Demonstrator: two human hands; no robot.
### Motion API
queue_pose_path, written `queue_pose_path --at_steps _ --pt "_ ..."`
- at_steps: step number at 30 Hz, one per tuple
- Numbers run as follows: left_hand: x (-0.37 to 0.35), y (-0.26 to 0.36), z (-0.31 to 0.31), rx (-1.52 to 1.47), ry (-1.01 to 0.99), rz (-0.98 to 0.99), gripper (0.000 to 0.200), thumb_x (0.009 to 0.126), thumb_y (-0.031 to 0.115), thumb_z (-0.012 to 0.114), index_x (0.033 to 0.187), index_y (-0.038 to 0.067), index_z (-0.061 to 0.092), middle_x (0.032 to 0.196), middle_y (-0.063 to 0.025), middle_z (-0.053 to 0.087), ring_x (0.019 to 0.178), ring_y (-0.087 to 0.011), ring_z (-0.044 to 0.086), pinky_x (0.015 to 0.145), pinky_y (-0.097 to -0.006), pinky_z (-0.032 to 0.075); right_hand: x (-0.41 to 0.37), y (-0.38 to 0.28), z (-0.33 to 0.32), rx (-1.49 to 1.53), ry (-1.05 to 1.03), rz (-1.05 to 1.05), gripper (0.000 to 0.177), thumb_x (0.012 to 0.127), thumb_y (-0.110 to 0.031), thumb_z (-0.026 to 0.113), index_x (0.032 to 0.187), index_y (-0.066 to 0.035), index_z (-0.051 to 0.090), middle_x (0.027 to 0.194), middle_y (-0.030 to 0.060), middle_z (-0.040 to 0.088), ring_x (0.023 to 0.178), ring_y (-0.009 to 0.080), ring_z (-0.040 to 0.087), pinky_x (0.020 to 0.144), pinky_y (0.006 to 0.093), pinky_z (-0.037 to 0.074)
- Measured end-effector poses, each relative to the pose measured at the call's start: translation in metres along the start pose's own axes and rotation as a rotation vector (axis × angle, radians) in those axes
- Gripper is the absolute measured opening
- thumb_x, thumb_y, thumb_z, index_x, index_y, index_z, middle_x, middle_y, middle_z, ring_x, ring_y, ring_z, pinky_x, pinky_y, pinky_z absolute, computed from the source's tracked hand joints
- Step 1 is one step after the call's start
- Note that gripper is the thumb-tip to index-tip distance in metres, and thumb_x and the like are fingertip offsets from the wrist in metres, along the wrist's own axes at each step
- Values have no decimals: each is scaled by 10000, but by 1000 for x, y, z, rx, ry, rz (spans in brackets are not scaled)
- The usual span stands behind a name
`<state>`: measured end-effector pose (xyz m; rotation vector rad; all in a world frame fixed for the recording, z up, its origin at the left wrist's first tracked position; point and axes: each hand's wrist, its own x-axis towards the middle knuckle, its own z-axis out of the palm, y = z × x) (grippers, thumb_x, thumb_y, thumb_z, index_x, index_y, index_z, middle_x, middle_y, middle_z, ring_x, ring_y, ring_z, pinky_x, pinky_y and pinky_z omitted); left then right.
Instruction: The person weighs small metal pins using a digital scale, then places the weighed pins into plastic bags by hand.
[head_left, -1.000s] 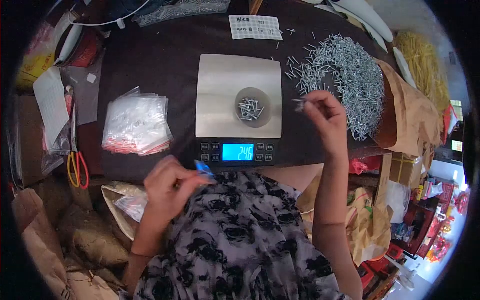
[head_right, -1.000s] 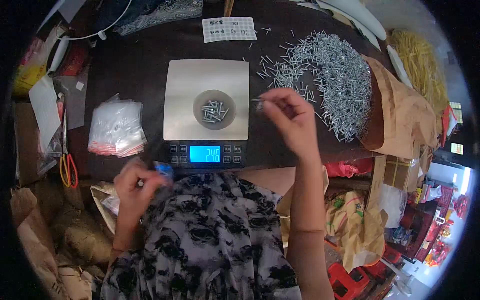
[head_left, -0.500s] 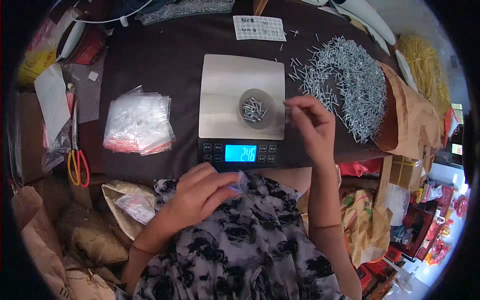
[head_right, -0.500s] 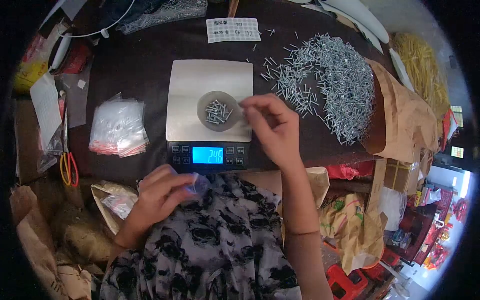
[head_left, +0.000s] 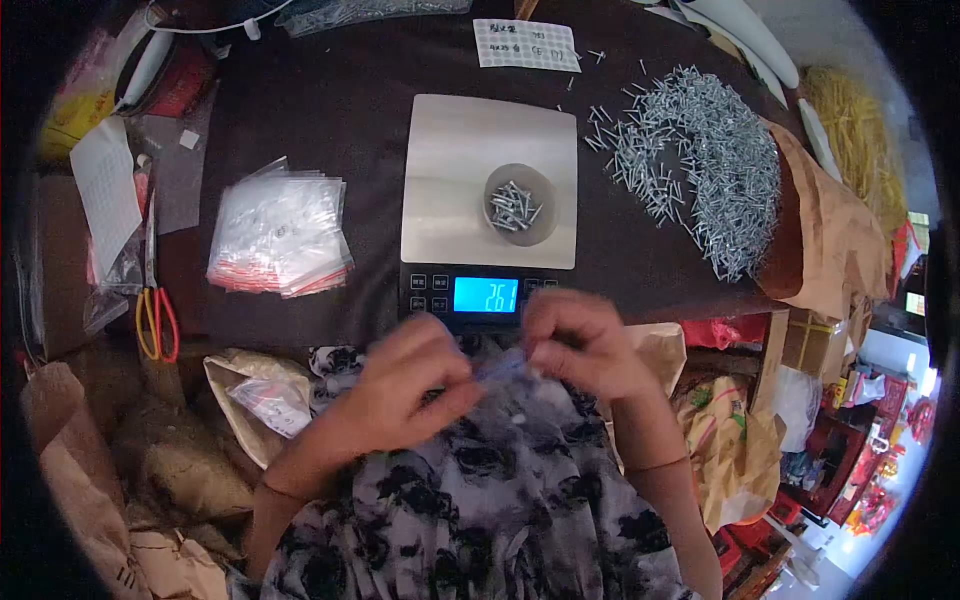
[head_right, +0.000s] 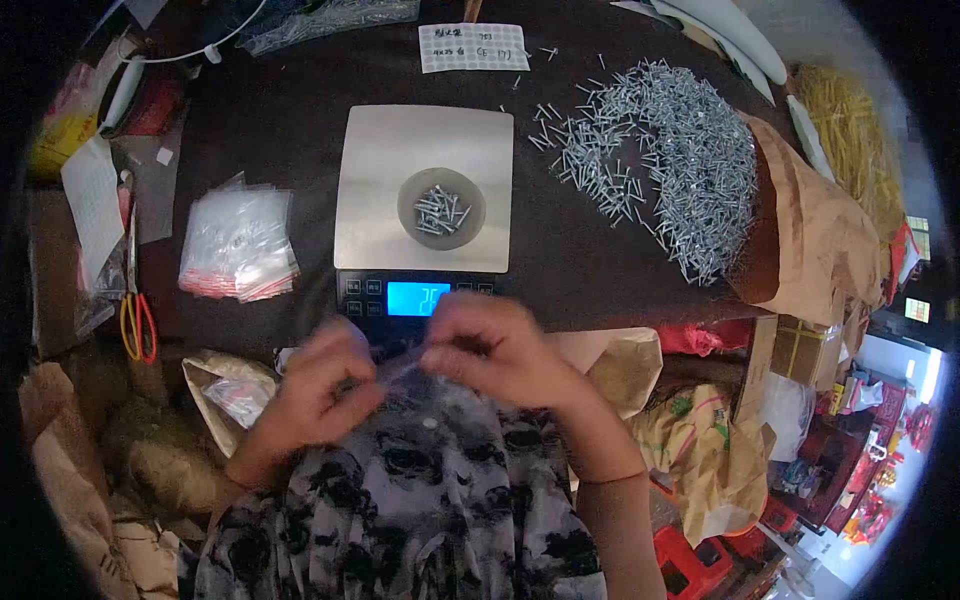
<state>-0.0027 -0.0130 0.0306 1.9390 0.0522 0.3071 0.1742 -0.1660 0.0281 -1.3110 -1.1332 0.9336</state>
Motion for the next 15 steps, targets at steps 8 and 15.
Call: queue_pose_path --at_steps 8,15 --pt "-11 -12 -34 263 415 -5 345 634 37 776 551 110 449 810 -43 619 1039 -322 586 893 -436 399 -1 17 -80 -513 706 151 295 891 -78 601 1180 -37 561 1098 75 585 929 122 567 740 243 468" --pt "3 -8 -27 349 172 38 175 709 98 755 721 72 583 1196 -152 559 1293 -380 410 1040 -523 292 14 13 -57 -716 395 26 715 738 -199 762 1352 -57 424 1378 151 454 1321 282 389 1074 413 270"
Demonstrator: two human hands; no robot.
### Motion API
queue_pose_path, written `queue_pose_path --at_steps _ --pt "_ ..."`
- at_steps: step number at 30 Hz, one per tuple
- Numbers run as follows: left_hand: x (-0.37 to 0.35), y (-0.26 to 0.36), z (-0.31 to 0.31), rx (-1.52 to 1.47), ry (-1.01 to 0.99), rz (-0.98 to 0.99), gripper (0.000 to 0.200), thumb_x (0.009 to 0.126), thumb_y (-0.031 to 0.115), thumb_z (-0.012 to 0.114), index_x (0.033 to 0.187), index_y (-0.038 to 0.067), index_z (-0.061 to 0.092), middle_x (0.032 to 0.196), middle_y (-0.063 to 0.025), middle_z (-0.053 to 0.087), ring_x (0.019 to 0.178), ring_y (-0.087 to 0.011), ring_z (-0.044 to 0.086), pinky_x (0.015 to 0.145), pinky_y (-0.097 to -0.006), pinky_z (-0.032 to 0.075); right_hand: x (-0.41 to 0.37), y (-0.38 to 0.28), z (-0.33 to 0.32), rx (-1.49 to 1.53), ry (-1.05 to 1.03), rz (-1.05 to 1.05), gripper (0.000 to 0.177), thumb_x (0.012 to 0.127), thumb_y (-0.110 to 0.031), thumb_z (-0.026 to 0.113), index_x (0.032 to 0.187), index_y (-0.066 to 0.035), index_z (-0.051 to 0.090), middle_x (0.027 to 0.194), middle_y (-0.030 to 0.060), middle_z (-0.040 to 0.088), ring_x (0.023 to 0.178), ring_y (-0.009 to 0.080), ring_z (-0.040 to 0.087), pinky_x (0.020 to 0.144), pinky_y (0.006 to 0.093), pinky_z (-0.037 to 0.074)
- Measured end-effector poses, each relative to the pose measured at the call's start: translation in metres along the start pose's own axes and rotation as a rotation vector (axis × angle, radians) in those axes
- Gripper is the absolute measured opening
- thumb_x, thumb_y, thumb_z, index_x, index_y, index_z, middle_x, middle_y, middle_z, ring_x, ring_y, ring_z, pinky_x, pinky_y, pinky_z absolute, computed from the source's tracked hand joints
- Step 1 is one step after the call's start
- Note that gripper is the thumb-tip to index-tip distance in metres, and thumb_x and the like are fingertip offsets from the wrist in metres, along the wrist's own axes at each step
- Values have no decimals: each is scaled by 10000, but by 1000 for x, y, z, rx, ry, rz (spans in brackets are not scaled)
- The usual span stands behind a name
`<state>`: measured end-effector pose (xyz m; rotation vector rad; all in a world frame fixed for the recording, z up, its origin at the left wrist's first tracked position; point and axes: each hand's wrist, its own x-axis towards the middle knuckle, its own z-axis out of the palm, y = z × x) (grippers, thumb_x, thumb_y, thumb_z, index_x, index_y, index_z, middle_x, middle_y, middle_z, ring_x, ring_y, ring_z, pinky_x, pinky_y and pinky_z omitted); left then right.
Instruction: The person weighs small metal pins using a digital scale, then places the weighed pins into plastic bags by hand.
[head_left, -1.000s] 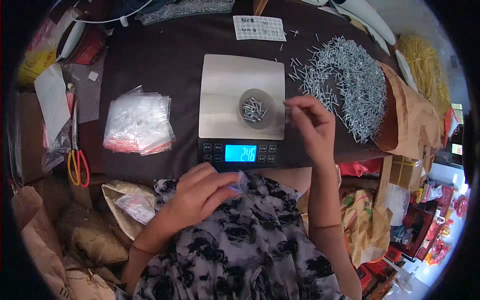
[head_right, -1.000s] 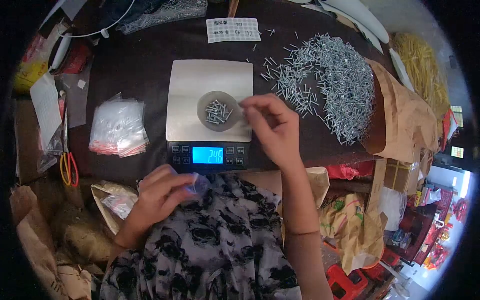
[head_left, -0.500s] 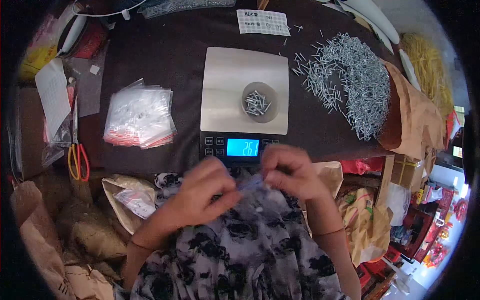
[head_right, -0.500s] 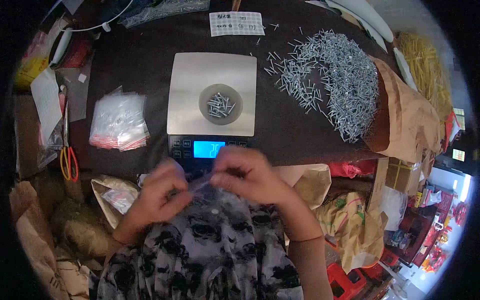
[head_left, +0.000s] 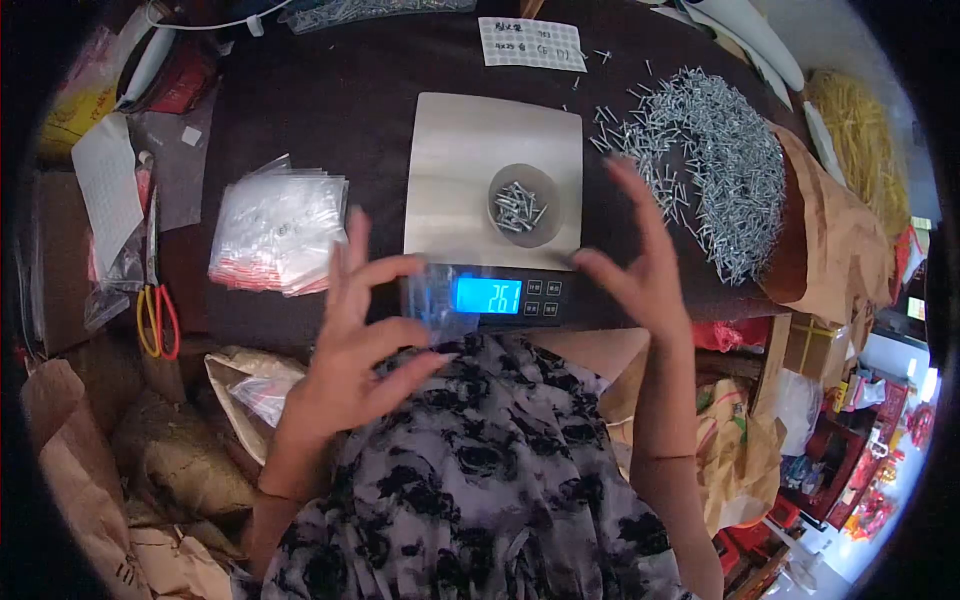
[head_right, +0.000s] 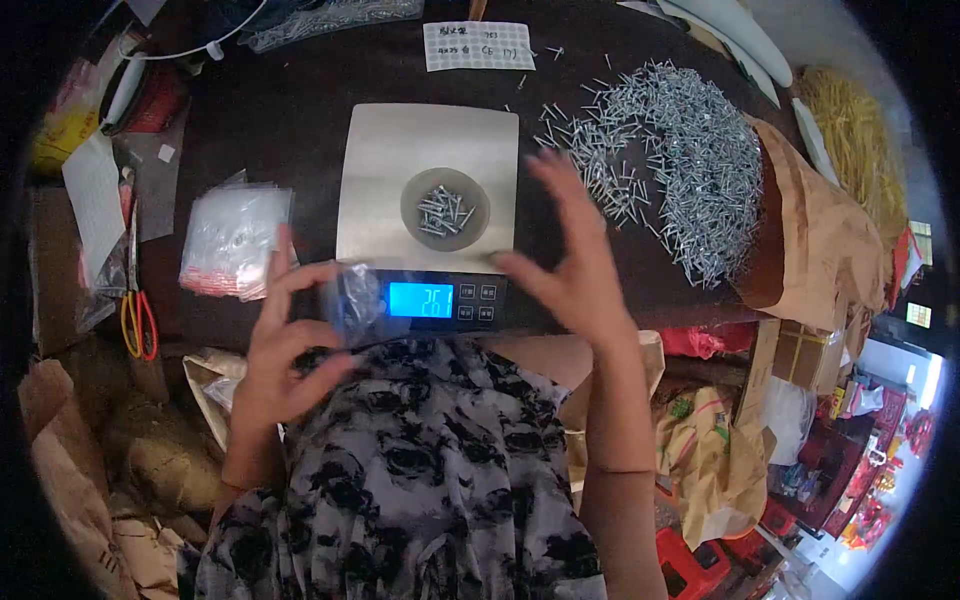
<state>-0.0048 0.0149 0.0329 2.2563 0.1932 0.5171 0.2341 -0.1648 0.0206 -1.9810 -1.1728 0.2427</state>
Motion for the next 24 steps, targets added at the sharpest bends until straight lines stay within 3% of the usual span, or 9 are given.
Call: queue_pose_path --at_steps 2,3,5,7,9,12,17,20,24 --pt "-5 -2 12 -141 -79 -25 158 721 97 744 803 68 613 1259 -163 514 1288 -374 406 1031 -510 311 3 -11 18 -122 -9 -51 742 708 -238 785 1341 -71 436 1366 149 465 1319 299 389 1088 447 219" --pt "-4 2 16 -178 -69 -25 157 748 75 716 861 50 610 1151 -156 563 1124 -341 527 931 -438 409 5 -14 26 -172 -16 -71 752 693 -255 797 1333 -78 443 1355 147 473 1312 308 395 1093 464 195" --pt "-4 5 20 -192 -133 -21 150 760 61 700 875 32 608 1070 -147 577 993 -315 558 836 -401 439 6 -14 40 -224 -48 -86 759 659 -281 818 1304 -91 466 1318 139 501 1273 322 431 1094 492 155" --pt "0 6 25 -201 -108 45 146 783 41 675 907 9 607 920 -125 576 821 -290 571 708 -376 448 10 -19 33 -143 -120 -68 724 650 -263 823 1265 -87 485 1271 127 528 1217 317 467 1070 467 224" --pt "-1 5 30 -221 -114 19 152 786 41 667 927 17 615 902 -121 561 814 -294 563 713 -378 445 9 -23 32 187 -124 26 624 641 -181 812 1176 -70 512 1172 133 542 1097 296 522 975 396 369" --pt "-1 3 34 -201 -121 28 167 785 34 651 950 24 625 865 -115 533 797 -294 547 715 -380 439 11 -37 19 584 -268 -83 575 615 -96 764 1135 -66 519 1120 143 521 1058 287 534 899 344 424" --pt "3 6 42 -137 -103 123 192 763 35 639 954 30 639 834 -102 508 794 -285 537 712 -376 429 15 -85 9 217 -479 -206 453 548 -38 629 998 -59 574 1024 156 495 941 357 536 803 385 464" --pt "3 7 40 -101 -98 143 193 751 43 640 944 30 643 829 -95 513 790 -282 538 709 -373 428 12 -93 13 52 -369 -305 434 503 -131 647 927 -54 606 1003 118 519 945 277 535 811 353 455" --pt "5 7 32 -84 -63 172 174 757 31 645 930 20 642 848 -96 534 771 -268 541 684 -366 435 18 -78 0 139 -227 -237 471 571 -90 684 1027 -55 568 1039 119 526 975 283 545 838 341 452"
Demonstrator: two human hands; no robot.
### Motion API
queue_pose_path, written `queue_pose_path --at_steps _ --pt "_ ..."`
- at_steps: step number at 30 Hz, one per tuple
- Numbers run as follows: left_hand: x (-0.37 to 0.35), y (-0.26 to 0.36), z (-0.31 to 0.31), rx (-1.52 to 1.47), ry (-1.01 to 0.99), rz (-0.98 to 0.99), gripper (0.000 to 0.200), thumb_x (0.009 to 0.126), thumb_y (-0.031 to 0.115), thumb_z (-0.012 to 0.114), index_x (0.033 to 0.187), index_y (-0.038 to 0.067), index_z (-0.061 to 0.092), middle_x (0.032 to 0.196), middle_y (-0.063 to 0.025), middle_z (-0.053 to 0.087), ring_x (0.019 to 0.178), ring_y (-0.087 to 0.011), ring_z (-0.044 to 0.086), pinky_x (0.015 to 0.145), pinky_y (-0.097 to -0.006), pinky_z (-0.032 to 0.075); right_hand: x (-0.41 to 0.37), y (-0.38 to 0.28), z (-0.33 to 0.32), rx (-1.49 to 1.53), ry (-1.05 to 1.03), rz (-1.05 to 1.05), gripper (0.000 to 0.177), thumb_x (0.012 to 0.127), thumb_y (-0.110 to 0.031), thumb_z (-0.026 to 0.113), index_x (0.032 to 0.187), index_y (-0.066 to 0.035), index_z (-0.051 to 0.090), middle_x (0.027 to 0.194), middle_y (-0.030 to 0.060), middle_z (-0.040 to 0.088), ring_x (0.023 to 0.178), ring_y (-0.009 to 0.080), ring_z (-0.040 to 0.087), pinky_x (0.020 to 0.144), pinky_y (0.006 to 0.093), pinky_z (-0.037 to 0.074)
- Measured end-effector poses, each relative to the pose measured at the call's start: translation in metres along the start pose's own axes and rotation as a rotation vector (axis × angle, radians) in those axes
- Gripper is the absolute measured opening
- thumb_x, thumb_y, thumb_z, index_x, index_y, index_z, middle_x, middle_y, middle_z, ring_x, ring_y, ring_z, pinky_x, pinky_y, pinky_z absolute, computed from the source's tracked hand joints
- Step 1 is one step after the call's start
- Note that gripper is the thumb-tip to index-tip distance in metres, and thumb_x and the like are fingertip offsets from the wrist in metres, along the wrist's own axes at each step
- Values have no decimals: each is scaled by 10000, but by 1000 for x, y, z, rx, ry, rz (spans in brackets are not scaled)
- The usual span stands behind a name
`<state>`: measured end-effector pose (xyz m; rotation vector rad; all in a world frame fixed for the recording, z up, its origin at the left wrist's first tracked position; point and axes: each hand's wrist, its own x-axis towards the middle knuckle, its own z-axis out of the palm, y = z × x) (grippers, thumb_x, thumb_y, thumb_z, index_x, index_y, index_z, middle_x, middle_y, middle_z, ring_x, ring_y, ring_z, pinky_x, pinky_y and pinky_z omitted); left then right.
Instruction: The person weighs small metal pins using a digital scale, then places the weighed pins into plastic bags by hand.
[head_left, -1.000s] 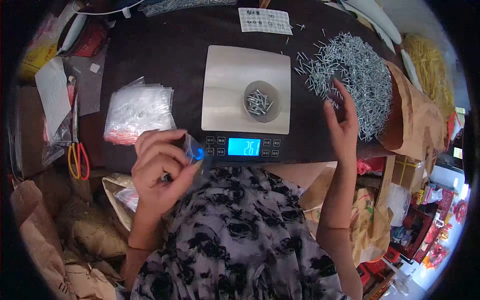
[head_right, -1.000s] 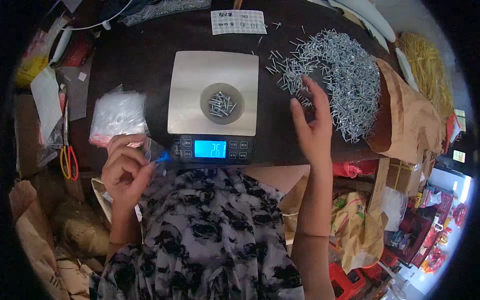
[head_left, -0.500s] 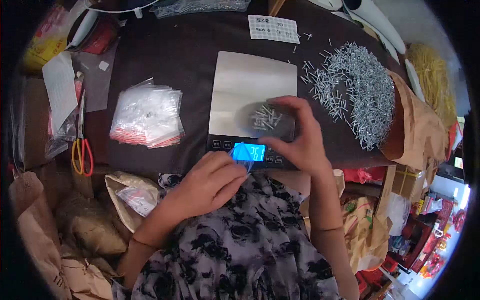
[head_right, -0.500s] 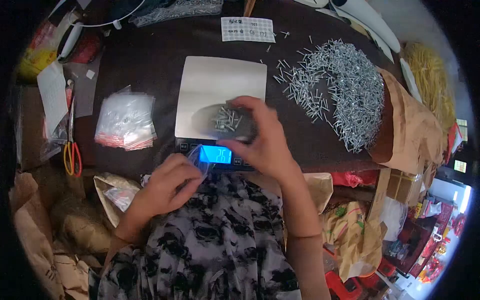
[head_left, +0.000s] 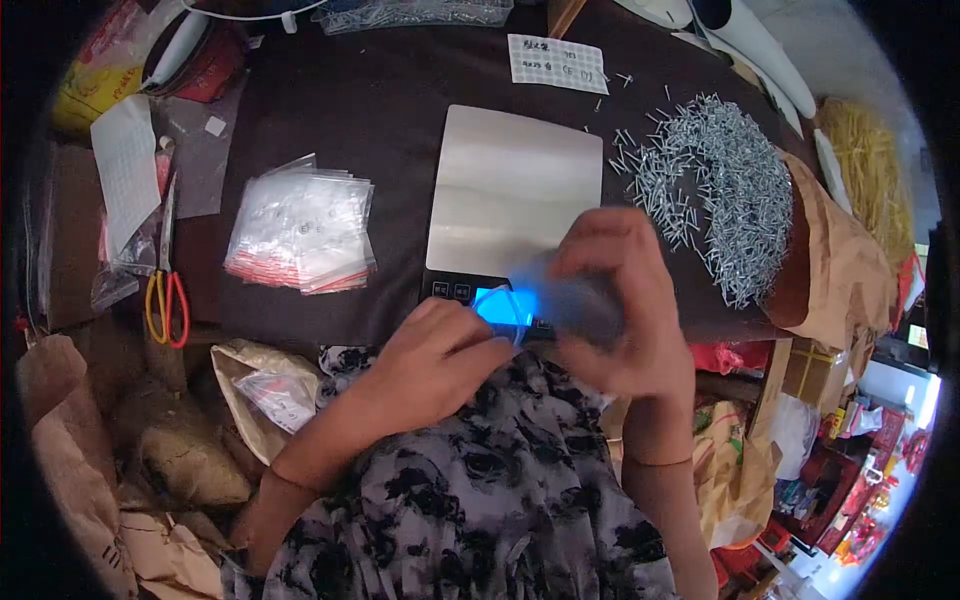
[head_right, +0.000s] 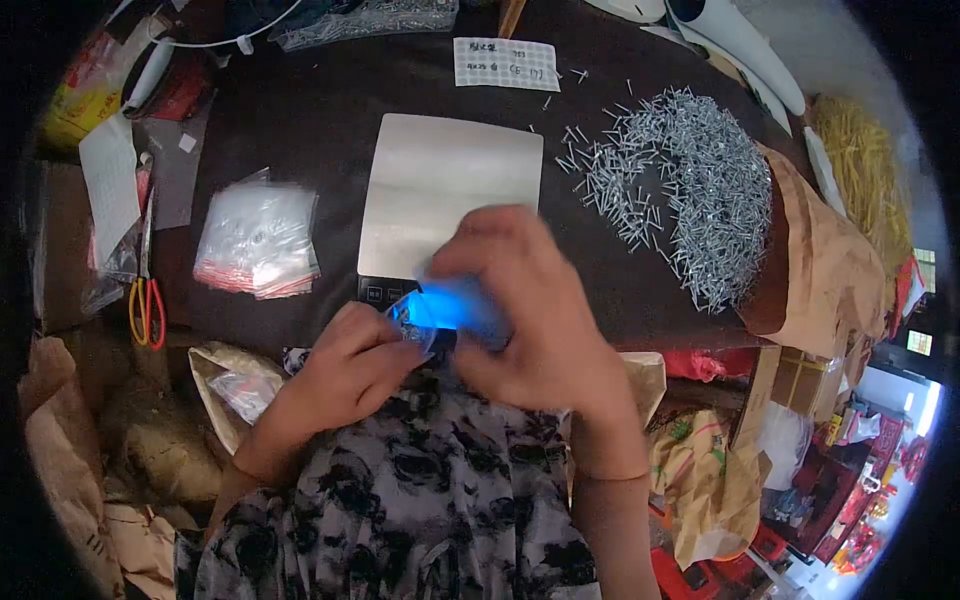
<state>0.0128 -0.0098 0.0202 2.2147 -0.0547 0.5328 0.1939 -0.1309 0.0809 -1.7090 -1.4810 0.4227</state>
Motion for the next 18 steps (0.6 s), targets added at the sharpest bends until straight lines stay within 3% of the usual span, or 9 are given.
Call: queue_pose_path --at_steps 2,3,4,6,7,10,13,16,18 --pt "-1 1 -1 -39 34 -58 153 772 14 650 925 14 638 880 -104 552 799 -257 561 685 -357 458 -3 31 8 62 142 29 494 622 -78 714 1080 -56 531 1071 131 529 1006 313 564 830 339 468" --pt "-3 6 -1 -82 56 -137 141 783 5 651 923 10 636 907 -111 566 833 -255 581 698 -352 477 -7 42 6 16 48 201 616 661 -192 777 1194 -71 493 1174 131 518 1135 303 513 935 372 408" --pt "-4 8 -1 -126 77 -217 129 794 -4 652 921 7 633 934 -118 580 866 -252 600 711 -347 497 -12 50 11 -96 65 176 649 667 -215 782 1224 -76 479 1205 133 507 1172 310 482 966 392 371" --pt "-3 6 -3 -222 119 -194 129 812 -17 643 938 1 623 1016 -151 602 964 -261 616 771 -345 518 -14 56 18 -320 95 123 715 678 -260 791 1284 -85 453 1266 137 486 1246 323 421 1028 433 297" --pt "-4 5 -4 -270 139 -185 129 821 -23 639 947 -2 618 1057 -167 613 1013 -265 625 801 -344 528 -19 49 15 -317 66 149 771 663 -306 805 1317 -100 451 1353 147 427 1327 333 321 1073 453 199" --pt "-9 2 -12 -360 33 -188 163 826 -41 613 985 -7 610 1167 -219 596 1086 -306 611 871 -369 515 -30 30 9 -207 16 40 560 688 -279 782 1172 -100 564 1211 124 526 1210 292 455 1010 426 272" --pt "-6 9 -12 -547 30 -208 124 807 -59 608 907 13 613 1134 -265 610 1045 -357 622 858 -398 511 -43 18 9 -70 -74 -41 289 714 -219 747 956 -104 637 980 68 597 970 223 576 901 380 330" --pt "1 19 -7 -736 87 -262 154 774 -30 668 915 6 621 1079 -212 647 1005 -305 646 834 -366 521 -47 1 12 -117 2 -127 126 725 -145 715 812 -107 633 799 12 584 755 179 582 798 350 351" --pt "5 24 -9 -531 -1 -306 191 744 -11 708 916 5 627 1044 -181 662 963 -273 660 816 -345 526 -52 -1 17 -153 -23 -146 119 718 -133 717 801 -105 636 787 12 587 743 179 586 781 348 362"
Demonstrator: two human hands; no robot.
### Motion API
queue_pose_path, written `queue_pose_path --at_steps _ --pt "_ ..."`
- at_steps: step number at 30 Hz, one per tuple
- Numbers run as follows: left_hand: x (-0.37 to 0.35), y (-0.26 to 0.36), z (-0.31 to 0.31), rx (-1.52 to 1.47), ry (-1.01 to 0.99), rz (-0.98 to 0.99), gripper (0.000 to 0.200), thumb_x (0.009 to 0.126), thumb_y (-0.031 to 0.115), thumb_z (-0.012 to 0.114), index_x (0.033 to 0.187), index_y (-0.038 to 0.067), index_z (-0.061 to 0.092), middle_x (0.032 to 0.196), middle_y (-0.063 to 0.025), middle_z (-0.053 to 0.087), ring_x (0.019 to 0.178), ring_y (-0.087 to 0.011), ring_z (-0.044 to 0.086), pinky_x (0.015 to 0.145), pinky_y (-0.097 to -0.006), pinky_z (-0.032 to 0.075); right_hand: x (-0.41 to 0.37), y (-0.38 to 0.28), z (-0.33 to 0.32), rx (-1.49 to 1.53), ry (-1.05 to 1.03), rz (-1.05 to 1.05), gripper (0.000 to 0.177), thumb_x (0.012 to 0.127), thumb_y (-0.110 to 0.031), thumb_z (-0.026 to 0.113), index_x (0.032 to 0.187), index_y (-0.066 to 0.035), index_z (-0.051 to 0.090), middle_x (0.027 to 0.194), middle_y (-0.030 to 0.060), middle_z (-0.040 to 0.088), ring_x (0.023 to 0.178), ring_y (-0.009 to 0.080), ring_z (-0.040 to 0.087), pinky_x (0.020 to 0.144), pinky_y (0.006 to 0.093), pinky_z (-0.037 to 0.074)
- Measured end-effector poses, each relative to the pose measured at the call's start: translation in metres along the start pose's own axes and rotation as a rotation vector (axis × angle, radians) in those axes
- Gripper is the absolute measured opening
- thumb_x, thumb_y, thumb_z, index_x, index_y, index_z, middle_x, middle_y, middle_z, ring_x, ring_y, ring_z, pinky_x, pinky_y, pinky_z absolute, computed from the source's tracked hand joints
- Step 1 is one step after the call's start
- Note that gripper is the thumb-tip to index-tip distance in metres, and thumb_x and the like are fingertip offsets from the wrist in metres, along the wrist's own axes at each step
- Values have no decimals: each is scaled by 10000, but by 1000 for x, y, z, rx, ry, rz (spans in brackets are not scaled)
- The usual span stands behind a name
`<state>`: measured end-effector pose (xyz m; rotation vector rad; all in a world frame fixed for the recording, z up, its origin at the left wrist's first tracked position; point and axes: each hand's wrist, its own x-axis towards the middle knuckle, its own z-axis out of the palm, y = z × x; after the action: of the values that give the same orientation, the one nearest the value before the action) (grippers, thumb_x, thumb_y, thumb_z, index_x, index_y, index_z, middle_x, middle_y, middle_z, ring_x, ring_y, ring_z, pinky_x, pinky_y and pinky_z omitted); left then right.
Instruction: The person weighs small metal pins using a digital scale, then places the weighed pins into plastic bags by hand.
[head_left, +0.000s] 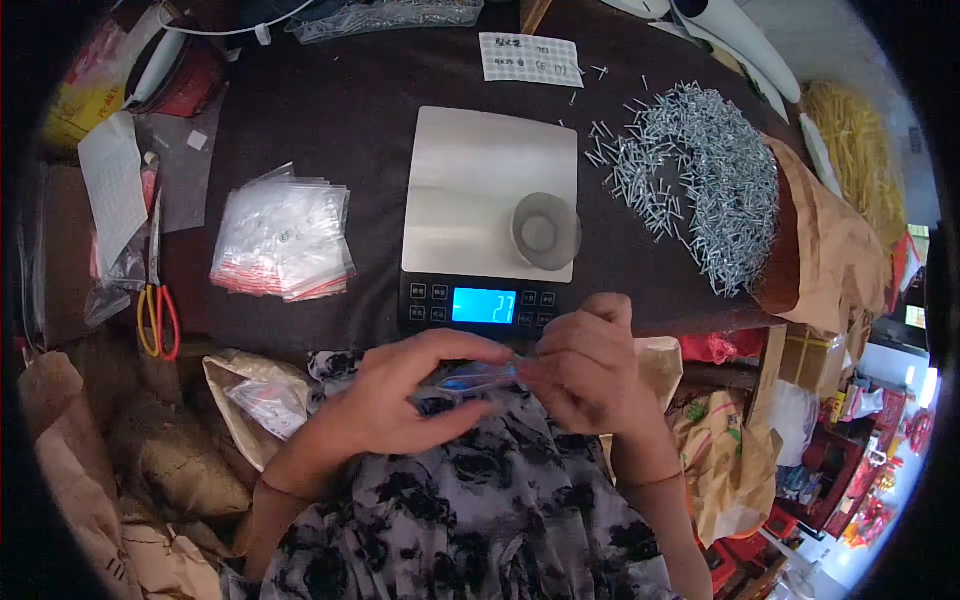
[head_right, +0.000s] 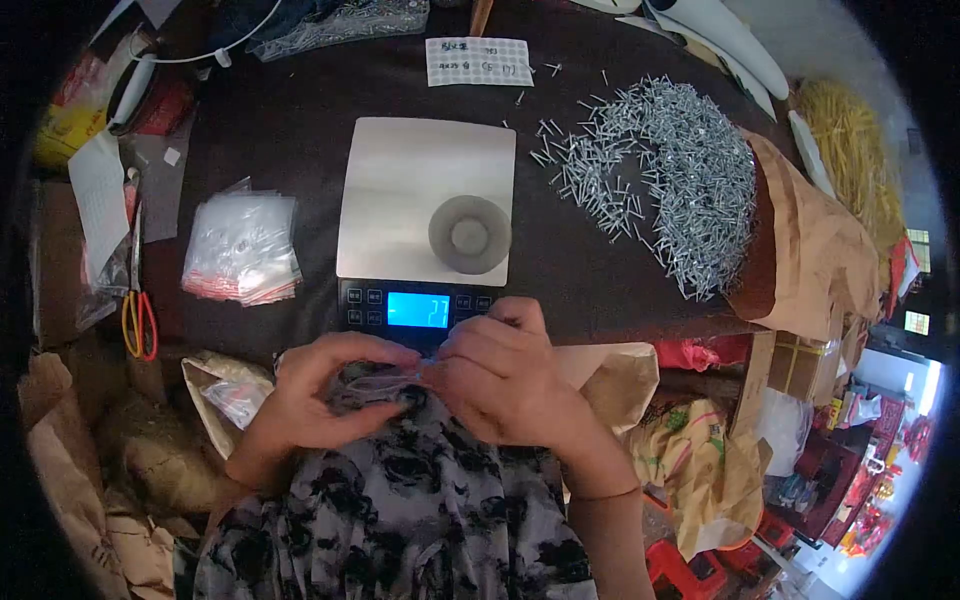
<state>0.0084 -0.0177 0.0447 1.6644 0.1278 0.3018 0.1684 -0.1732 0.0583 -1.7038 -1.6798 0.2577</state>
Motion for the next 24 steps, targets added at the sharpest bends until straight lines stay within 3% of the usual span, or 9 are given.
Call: queue_pose_path --at_steps 1,7,13,16,22,24 --pt "1 2 0 108 -19 -29 212 728 -2 728 917 5 630 1026 -165 669 941 -256 667 808 -334 528 -1 0 1 -17 -13 -11 116 715 -127 717 796 -104 638 782 13 589 738 179 587 772 348 367" --pt "3 -5 5 80 11 -97 149 710 -35 733 832 4 658 931 -137 684 895 -225 672 776 -314 534 2 -4 5 7 9 69 164 682 -170 752 746 -101 618 719 4 575 728 176 586 770 357 374" --pt "1 -13 7 -152 -33 -133 150 686 -69 750 786 9 670 1012 -178 679 1075 -288 620 915 -381 501 -2 -1 6 -26 20 -38 236 634 -263 786 687 -123 603 690 -9 563 728 177 584 752 361 378" --pt "1 -20 -3 -293 50 -128 171 670 -63 766 793 14 675 1060 -199 663 1137 -307 577 975 -412 467 -8 3 0 -13 79 19 238 633 -266 787 652 -133 590 673 -22 561 775 165 607 805 379 400" --pt "3 -13 -3 -281 46 -226 165 701 -86 724 840 0 701 1075 -204 657 1056 -273 624 898 -363 516 -27 14 7 342 165 171 268 720 -196 765 610 -89 545 625 12 555 754 188 653 869 427 446" --pt "4 -15 -7 -238 81 -197 179 722 -96 697 878 -9 705 1073 -203 658 1023 -258 637 872 -344 523 -49 24 1 590 231 318 242 745 -128 727 604 -74 538 626 37 555 687 177 634 754 383 471"
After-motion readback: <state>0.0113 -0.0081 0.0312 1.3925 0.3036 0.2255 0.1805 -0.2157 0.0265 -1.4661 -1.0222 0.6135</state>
